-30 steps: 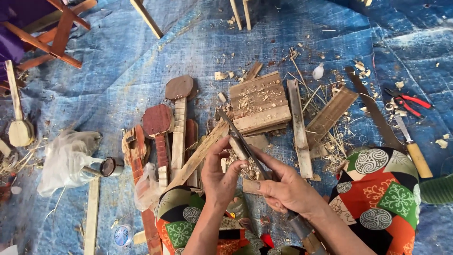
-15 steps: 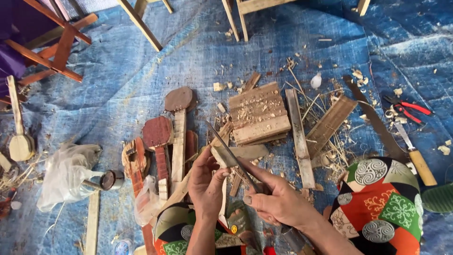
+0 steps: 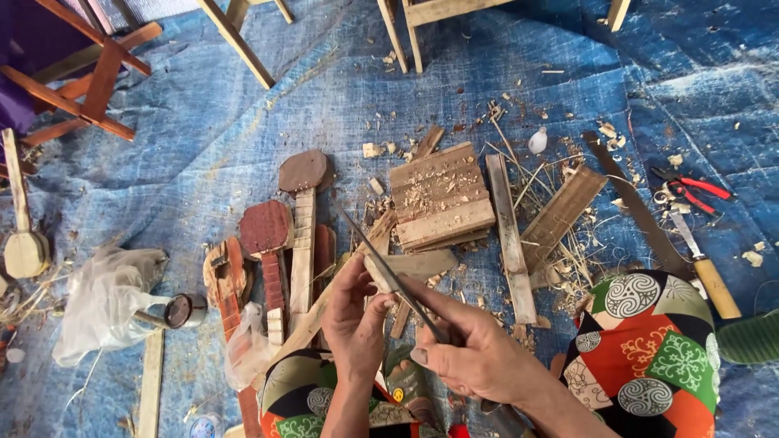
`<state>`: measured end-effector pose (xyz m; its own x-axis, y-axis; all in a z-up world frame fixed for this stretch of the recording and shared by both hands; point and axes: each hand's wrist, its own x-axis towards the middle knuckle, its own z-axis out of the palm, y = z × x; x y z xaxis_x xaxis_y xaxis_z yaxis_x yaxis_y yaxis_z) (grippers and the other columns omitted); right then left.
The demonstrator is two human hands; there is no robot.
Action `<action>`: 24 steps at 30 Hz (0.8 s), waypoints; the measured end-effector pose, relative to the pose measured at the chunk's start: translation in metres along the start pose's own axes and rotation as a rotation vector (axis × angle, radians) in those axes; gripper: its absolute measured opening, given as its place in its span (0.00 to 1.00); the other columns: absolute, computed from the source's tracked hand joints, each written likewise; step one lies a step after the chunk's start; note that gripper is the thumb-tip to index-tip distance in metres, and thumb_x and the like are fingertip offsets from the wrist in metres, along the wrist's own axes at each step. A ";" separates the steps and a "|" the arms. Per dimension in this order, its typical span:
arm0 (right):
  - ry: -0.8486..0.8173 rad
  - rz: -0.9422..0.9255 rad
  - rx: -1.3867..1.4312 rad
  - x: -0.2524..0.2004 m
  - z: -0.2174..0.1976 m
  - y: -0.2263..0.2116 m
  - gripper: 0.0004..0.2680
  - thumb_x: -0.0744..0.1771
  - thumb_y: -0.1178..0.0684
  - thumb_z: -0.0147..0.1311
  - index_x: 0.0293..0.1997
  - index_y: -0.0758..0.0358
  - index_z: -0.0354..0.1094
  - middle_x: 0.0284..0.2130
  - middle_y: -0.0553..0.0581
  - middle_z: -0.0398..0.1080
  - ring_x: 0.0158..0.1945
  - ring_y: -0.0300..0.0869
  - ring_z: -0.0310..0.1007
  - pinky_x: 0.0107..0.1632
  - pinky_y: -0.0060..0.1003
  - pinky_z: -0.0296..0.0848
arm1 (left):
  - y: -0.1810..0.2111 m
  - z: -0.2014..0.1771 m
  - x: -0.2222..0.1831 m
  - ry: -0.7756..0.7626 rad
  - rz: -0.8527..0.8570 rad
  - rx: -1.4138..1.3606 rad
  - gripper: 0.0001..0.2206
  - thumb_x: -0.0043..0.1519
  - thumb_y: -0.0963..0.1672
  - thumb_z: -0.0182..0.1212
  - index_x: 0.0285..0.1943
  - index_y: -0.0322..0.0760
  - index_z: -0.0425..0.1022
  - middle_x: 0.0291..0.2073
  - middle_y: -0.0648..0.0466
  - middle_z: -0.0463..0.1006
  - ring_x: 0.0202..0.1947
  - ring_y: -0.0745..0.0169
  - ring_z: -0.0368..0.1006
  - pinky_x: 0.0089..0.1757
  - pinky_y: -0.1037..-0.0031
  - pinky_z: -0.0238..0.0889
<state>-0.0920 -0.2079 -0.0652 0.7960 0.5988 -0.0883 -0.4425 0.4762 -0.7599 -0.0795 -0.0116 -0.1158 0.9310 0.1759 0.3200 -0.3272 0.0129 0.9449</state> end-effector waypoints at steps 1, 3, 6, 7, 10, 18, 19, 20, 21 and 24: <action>-0.006 -0.039 0.015 -0.006 0.004 -0.003 0.32 0.63 0.64 0.57 0.78 0.56 0.51 0.25 0.47 0.73 0.15 0.29 0.59 0.15 0.24 0.57 | 0.000 -0.002 -0.003 0.000 0.019 0.037 0.30 0.56 0.39 0.71 0.70 0.33 0.68 0.57 0.50 0.77 0.52 0.61 0.75 0.51 0.72 0.67; -0.001 0.007 0.045 0.005 -0.011 0.020 0.32 0.63 0.64 0.58 0.78 0.53 0.51 0.23 0.48 0.72 0.15 0.30 0.59 0.14 0.23 0.58 | 0.002 0.003 -0.006 0.003 0.014 0.023 0.29 0.56 0.39 0.71 0.69 0.33 0.68 0.56 0.50 0.77 0.50 0.62 0.74 0.51 0.72 0.67; 0.030 0.065 0.045 0.014 -0.011 0.022 0.31 0.63 0.64 0.58 0.77 0.49 0.54 0.19 0.48 0.69 0.13 0.31 0.56 0.14 0.24 0.53 | 0.000 -0.002 -0.006 0.015 -0.018 0.007 0.29 0.56 0.38 0.70 0.69 0.31 0.68 0.55 0.49 0.78 0.49 0.62 0.74 0.51 0.72 0.67; 0.062 0.107 0.036 0.011 -0.005 0.023 0.30 0.63 0.65 0.57 0.77 0.50 0.56 0.16 0.46 0.67 0.11 0.30 0.53 0.13 0.26 0.49 | -0.001 -0.008 -0.013 0.035 -0.078 0.018 0.29 0.56 0.38 0.70 0.69 0.30 0.68 0.54 0.48 0.78 0.50 0.61 0.75 0.52 0.70 0.66; 0.123 0.120 -0.053 0.009 -0.004 0.019 0.31 0.62 0.63 0.59 0.76 0.50 0.56 0.18 0.47 0.68 0.12 0.29 0.52 0.13 0.26 0.50 | -0.007 -0.008 -0.012 0.023 -0.047 -0.023 0.30 0.55 0.37 0.71 0.69 0.30 0.67 0.58 0.48 0.77 0.53 0.61 0.74 0.54 0.71 0.65; 0.016 0.017 0.048 -0.003 -0.007 0.022 0.31 0.63 0.65 0.57 0.77 0.52 0.52 0.24 0.47 0.72 0.14 0.30 0.57 0.14 0.25 0.56 | 0.001 0.002 -0.017 0.010 0.013 0.033 0.28 0.58 0.39 0.70 0.69 0.35 0.68 0.56 0.50 0.77 0.51 0.62 0.74 0.51 0.72 0.67; 0.047 0.056 0.048 0.006 -0.015 0.028 0.31 0.63 0.64 0.58 0.77 0.48 0.55 0.19 0.48 0.71 0.12 0.32 0.58 0.13 0.25 0.56 | 0.002 0.006 -0.011 -0.021 0.056 0.028 0.26 0.60 0.40 0.68 0.69 0.37 0.69 0.57 0.51 0.76 0.51 0.62 0.74 0.50 0.72 0.68; 0.045 0.045 0.040 0.006 -0.015 0.028 0.31 0.63 0.64 0.58 0.77 0.48 0.55 0.19 0.48 0.71 0.12 0.32 0.58 0.13 0.25 0.56 | 0.002 0.004 -0.013 -0.025 0.068 0.023 0.26 0.60 0.40 0.68 0.69 0.37 0.69 0.57 0.51 0.76 0.51 0.62 0.74 0.50 0.72 0.68; 0.062 0.066 0.060 0.007 -0.015 0.030 0.31 0.63 0.65 0.59 0.77 0.50 0.55 0.19 0.47 0.71 0.12 0.30 0.55 0.12 0.25 0.54 | 0.000 0.002 -0.014 0.007 0.015 0.047 0.28 0.57 0.39 0.70 0.68 0.34 0.69 0.55 0.50 0.78 0.50 0.62 0.74 0.51 0.71 0.67; 0.088 0.096 0.050 0.002 -0.011 0.029 0.31 0.63 0.65 0.59 0.77 0.50 0.55 0.21 0.47 0.71 0.12 0.28 0.53 0.13 0.24 0.50 | -0.001 -0.001 -0.019 0.032 -0.043 0.086 0.29 0.55 0.39 0.71 0.68 0.32 0.69 0.53 0.49 0.79 0.51 0.61 0.75 0.52 0.71 0.66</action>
<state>-0.0986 -0.2001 -0.0942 0.7813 0.5854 -0.2166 -0.5364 0.4522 -0.7126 -0.0975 -0.0143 -0.1229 0.9378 0.2086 0.2774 -0.2702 -0.0632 0.9607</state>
